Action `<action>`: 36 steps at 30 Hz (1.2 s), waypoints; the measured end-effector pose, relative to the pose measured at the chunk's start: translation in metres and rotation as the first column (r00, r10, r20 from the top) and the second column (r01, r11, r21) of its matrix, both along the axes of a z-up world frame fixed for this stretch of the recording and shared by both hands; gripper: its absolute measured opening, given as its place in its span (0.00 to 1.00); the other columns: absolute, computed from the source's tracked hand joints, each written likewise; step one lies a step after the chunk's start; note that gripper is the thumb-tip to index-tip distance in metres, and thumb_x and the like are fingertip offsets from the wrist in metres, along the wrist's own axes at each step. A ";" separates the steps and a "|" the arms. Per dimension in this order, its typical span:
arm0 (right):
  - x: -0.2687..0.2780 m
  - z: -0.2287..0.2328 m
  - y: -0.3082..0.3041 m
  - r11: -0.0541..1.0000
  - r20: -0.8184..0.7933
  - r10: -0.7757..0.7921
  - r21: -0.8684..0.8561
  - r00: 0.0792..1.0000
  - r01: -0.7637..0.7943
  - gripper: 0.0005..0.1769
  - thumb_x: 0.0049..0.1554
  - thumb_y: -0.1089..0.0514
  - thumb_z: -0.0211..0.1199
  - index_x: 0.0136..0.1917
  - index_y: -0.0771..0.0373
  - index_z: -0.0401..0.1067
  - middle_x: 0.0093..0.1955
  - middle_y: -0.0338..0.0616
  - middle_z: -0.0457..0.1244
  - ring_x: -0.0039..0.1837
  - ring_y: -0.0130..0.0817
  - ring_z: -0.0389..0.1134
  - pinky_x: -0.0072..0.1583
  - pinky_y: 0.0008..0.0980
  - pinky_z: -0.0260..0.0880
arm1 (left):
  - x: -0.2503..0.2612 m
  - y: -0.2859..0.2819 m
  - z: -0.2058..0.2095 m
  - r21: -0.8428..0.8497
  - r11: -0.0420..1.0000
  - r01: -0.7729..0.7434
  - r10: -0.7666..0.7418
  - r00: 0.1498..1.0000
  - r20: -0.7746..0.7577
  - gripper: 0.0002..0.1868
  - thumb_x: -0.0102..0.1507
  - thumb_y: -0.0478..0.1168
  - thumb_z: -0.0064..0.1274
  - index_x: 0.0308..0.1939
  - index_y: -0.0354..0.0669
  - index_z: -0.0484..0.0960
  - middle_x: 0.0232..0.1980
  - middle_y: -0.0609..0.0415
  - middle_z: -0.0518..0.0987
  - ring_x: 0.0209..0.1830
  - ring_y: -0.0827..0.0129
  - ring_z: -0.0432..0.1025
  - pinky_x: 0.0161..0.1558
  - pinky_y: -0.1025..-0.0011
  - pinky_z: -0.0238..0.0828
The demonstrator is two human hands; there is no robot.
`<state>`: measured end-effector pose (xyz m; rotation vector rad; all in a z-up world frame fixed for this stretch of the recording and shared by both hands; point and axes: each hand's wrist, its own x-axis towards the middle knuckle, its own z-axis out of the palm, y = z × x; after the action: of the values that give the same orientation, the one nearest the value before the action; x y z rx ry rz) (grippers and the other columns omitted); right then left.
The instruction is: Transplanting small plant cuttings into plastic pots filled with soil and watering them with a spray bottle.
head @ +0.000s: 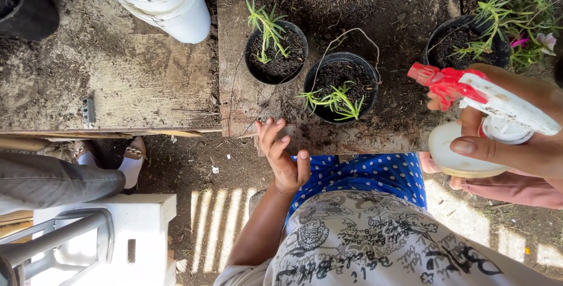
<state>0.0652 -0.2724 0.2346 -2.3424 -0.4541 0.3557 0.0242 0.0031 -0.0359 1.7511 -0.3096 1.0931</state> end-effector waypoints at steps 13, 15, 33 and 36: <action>0.003 -0.011 -0.025 0.957 -0.172 -0.029 -0.290 0.985 -0.023 0.26 0.41 0.44 0.74 0.55 0.44 0.83 0.33 0.35 0.73 0.33 0.31 0.80 0.40 0.35 0.76 | -0.002 0.000 -0.001 0.002 1.000 -0.007 0.007 1.000 -0.028 0.17 0.74 0.48 0.41 0.65 0.54 0.62 0.70 0.47 0.66 0.77 0.55 0.56 0.84 0.41 0.34; 0.001 -0.013 -0.029 0.978 -0.247 -0.101 -0.200 0.964 0.052 0.23 0.42 0.52 0.76 0.54 0.51 0.85 0.38 0.38 0.72 0.28 0.36 0.84 0.34 0.37 0.84 | -0.001 0.000 -0.001 0.005 1.000 -0.008 0.008 0.999 -0.033 0.16 0.74 0.48 0.41 0.65 0.54 0.62 0.69 0.47 0.67 0.77 0.55 0.57 0.83 0.40 0.34; -0.002 -0.091 -0.202 0.976 -0.425 0.039 -0.179 0.904 -0.126 0.42 0.44 0.35 0.64 0.75 0.23 0.76 0.32 0.19 0.87 0.23 0.23 0.55 0.36 0.22 0.45 | 0.001 0.000 0.001 0.059 0.998 0.012 -0.012 1.000 -0.006 0.17 0.74 0.44 0.38 0.67 0.54 0.60 0.71 0.48 0.65 0.77 0.57 0.55 0.84 0.41 0.32; -0.037 -0.141 -0.275 0.946 -0.020 -0.324 0.017 0.946 0.324 0.19 0.47 0.48 0.67 0.27 0.62 0.65 0.75 0.53 0.64 0.74 0.44 0.67 0.65 0.49 0.69 | 0.002 -0.002 -0.001 0.044 0.999 0.018 -0.018 1.000 0.001 0.16 0.75 0.43 0.38 0.66 0.54 0.59 0.71 0.49 0.64 0.77 0.59 0.55 0.85 0.44 0.32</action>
<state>0.0279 -0.5470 0.0937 -2.3410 -0.0582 0.2123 0.0263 0.0009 -0.0373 1.7833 -0.3518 1.0817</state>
